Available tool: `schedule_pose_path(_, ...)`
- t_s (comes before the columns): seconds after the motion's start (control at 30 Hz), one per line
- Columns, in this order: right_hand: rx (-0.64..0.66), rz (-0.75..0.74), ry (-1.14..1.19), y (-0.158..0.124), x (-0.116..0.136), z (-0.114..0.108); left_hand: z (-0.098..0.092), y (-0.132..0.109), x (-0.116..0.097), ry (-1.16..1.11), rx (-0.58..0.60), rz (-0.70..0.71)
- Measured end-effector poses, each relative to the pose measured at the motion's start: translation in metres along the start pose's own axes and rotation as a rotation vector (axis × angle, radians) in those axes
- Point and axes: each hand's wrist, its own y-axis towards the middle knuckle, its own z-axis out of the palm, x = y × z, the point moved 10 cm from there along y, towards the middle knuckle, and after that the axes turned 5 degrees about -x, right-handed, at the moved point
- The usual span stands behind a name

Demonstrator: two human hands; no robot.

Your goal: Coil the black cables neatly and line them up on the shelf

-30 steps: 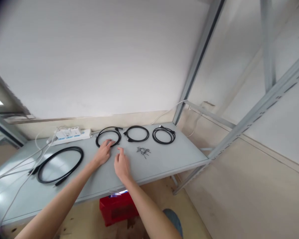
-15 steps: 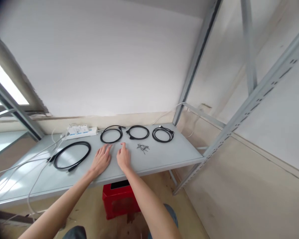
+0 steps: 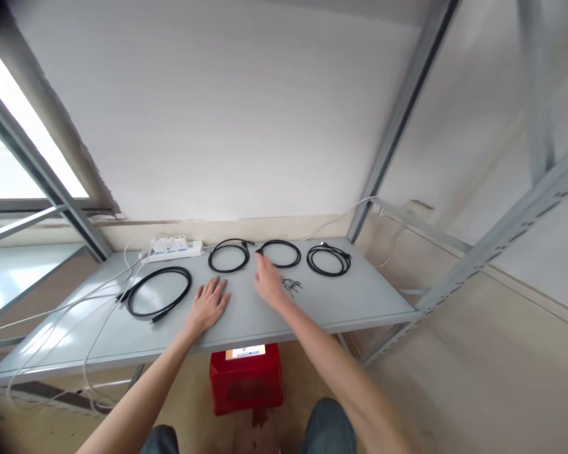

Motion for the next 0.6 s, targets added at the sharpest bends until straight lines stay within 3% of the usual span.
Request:
schedule_pose_path(0.1, 0.142, -0.003, -0.324, 0.035, -0.042, -0.023, 0.000, 0.002, 0.002, -0.023, -0.007, -0.006)
schedule_pose_path(0.2, 0.387, 0.009, -0.502, 0.047, -0.083, -0.022, -0.001, 0.003, 0.002, -0.030, -0.008, -0.018)
schedule_pose_path(0.27, 0.446, 0.025, -0.539, 0.049, -0.100, -0.020, -0.003, 0.004, 0.001, -0.031, -0.006, -0.017)
schedule_pose_path(0.43, 0.576, 0.006, -0.453, 0.042, -0.113, 0.007, -0.008, 0.003, -0.001, -0.039, -0.004, -0.026)
schedule_pose_path(0.6, 0.521, -0.082, -0.505, 0.045, -0.110, 0.014, -0.010, 0.003, -0.002, -0.035, -0.018, -0.019)
